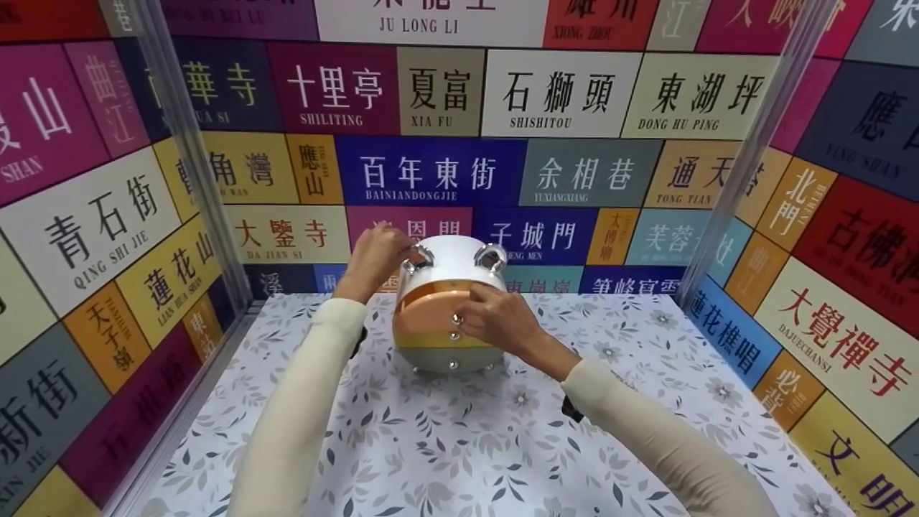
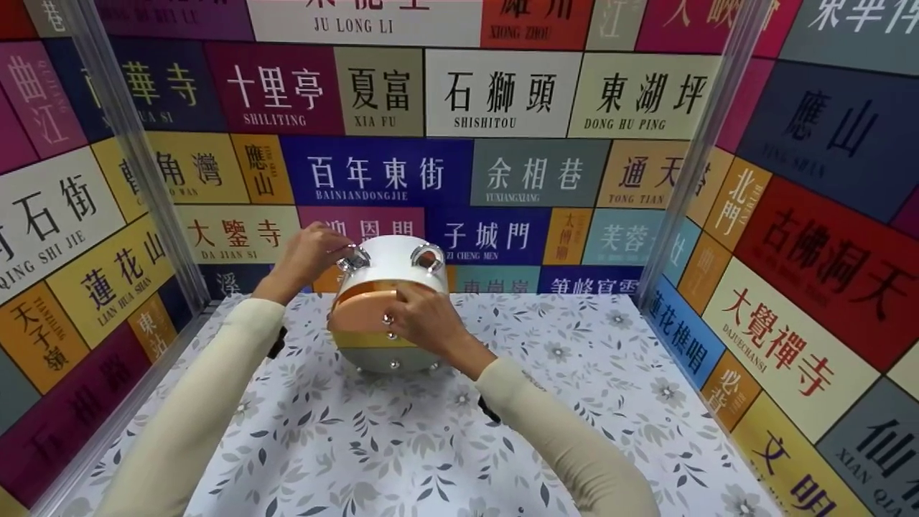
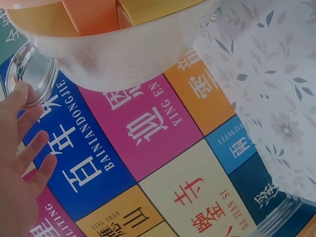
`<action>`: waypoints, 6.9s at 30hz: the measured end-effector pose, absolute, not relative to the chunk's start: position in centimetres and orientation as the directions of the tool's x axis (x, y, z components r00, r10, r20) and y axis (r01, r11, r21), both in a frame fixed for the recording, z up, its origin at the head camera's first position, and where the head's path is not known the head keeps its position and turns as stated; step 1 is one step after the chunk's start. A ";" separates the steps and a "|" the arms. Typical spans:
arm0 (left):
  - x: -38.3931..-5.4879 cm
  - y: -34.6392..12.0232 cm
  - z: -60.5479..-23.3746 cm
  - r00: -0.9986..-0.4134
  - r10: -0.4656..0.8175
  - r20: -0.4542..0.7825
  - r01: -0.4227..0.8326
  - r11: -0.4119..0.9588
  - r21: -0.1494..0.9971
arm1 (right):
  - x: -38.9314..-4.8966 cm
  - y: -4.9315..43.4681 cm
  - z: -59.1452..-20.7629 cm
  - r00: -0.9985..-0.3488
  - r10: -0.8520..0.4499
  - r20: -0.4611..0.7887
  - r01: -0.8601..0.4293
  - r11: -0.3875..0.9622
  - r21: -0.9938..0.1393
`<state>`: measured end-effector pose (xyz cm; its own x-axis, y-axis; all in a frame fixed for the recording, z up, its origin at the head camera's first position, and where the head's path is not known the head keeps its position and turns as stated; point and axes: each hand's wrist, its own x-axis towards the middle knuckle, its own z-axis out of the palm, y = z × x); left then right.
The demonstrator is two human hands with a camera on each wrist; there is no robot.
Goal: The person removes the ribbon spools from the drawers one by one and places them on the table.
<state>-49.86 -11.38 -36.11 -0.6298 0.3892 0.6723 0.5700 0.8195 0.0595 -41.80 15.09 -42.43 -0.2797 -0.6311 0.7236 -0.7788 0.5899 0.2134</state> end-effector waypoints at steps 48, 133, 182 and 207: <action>-49.6 -11.5 -35.8 -0.632 0.398 0.664 0.558 0.829 0.034 | -37.6 15.2 -42.6 -0.209 -0.663 0.718 -0.815 0.524 0.246; -50.0 -11.8 -36.5 -0.662 0.375 0.649 0.565 0.819 0.102 | -38.9 16.9 -39.8 -0.522 -0.442 0.730 -0.772 0.608 -0.184; -49.7 -11.6 -36.5 -0.696 0.349 0.628 0.546 0.825 0.147 | -43.6 15.3 -42.3 -0.803 -0.447 0.394 -0.545 0.818 -0.184; -49.5 -11.4 -36.4 -0.693 0.346 0.632 0.554 0.817 0.160 | -42.2 16.2 -40.1 -0.801 -0.424 0.423 -0.550 0.800 -0.240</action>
